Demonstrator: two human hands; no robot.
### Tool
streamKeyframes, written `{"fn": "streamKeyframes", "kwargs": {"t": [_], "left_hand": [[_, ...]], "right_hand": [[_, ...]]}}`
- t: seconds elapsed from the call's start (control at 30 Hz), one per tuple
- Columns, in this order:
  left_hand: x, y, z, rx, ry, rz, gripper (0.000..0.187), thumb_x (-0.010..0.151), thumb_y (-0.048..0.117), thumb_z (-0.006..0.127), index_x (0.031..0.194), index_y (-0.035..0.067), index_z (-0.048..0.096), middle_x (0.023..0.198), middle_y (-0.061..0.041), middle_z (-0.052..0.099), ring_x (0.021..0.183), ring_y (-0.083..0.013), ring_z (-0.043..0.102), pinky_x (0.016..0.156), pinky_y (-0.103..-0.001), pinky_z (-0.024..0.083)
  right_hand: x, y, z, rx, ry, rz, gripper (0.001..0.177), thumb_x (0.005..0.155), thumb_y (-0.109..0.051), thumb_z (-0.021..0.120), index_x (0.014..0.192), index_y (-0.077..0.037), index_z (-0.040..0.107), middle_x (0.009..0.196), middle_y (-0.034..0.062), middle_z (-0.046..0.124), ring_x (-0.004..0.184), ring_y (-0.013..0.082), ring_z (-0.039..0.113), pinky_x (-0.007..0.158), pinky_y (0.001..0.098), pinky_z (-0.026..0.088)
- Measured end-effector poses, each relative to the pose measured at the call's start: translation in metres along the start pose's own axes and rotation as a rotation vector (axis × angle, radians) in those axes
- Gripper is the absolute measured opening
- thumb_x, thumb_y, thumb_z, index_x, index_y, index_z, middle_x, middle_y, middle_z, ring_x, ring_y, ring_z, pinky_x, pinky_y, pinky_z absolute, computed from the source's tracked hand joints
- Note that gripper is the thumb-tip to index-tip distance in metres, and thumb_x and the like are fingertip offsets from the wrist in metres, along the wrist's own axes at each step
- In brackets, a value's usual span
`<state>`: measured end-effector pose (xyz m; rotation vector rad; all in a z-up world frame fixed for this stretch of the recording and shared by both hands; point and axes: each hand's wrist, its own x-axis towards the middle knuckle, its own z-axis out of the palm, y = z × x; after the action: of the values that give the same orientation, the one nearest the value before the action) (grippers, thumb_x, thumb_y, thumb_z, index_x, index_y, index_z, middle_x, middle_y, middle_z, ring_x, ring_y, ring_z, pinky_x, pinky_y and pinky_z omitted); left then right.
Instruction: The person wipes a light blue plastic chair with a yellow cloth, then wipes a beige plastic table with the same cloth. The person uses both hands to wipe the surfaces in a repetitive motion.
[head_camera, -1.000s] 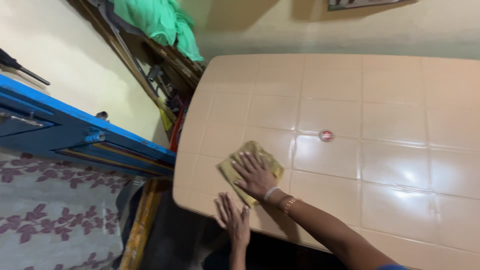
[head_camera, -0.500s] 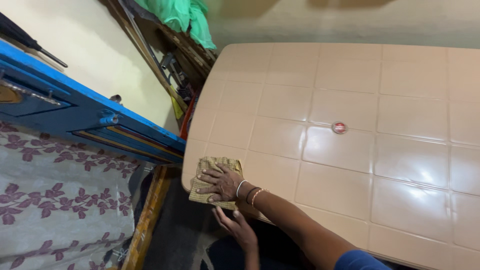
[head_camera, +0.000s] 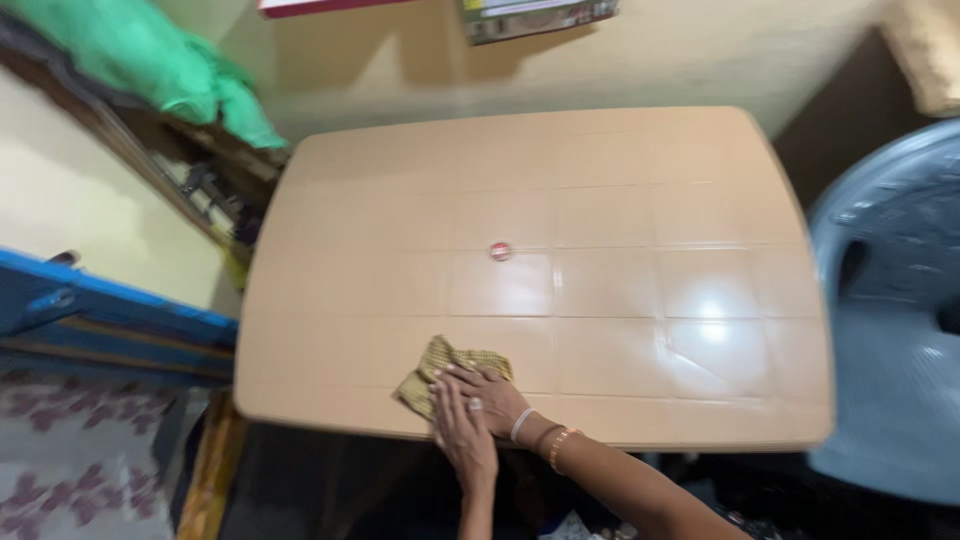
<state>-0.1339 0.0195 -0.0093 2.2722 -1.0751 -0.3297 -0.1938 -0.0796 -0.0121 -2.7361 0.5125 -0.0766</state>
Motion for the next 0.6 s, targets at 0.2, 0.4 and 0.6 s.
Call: {"fn": "streamKeyframes", "kwargs": {"t": [0.2, 0.4, 0.6], "left_hand": [[-0.078, 0.121, 0.062, -0.157, -0.303, 0.397, 0.060, 0.105, 0.043, 0.043, 0.155, 0.011, 0.042, 0.165, -0.012, 0.034, 0.155, -0.0304, 0.026, 0.122, -0.051, 0.018], [-0.085, 0.183, 0.070, -0.269, -0.602, 0.488, 0.046, 0.101, 0.033, 0.057, 0.143, 0.013, 0.058, 0.159, -0.011, 0.043, 0.150, -0.0309, 0.036, 0.120, -0.046, 0.032], [-0.009, 0.147, 0.069, -0.011, -0.447, 0.560, 0.047, 0.093, 0.029, 0.066, 0.137, 0.014, 0.060, 0.157, -0.011, 0.044, 0.146, -0.0311, 0.038, 0.117, -0.048, 0.032]], "right_hand": [[-0.188, 0.060, -0.034, 0.016, 0.112, 0.394, 0.071, 0.100, -0.044, 0.042, 0.163, -0.018, 0.022, 0.171, 0.0022, 0.016, 0.157, 0.0218, 0.010, 0.124, 0.0462, 0.010], [-0.320, 0.097, -0.054, -0.154, 0.210, 0.876, 0.064, 0.105, -0.048, 0.028, 0.162, -0.020, 0.018, 0.169, 0.0039, 0.014, 0.154, 0.0214, 0.009, 0.123, 0.0429, 0.007], [-0.353, 0.096, -0.090, -0.111, 0.014, 1.246, 0.073, 0.097, -0.068, 0.024, 0.161, -0.036, 0.011, 0.171, -0.0034, 0.002, 0.156, 0.0201, -0.002, 0.123, 0.0589, -0.004]]}}
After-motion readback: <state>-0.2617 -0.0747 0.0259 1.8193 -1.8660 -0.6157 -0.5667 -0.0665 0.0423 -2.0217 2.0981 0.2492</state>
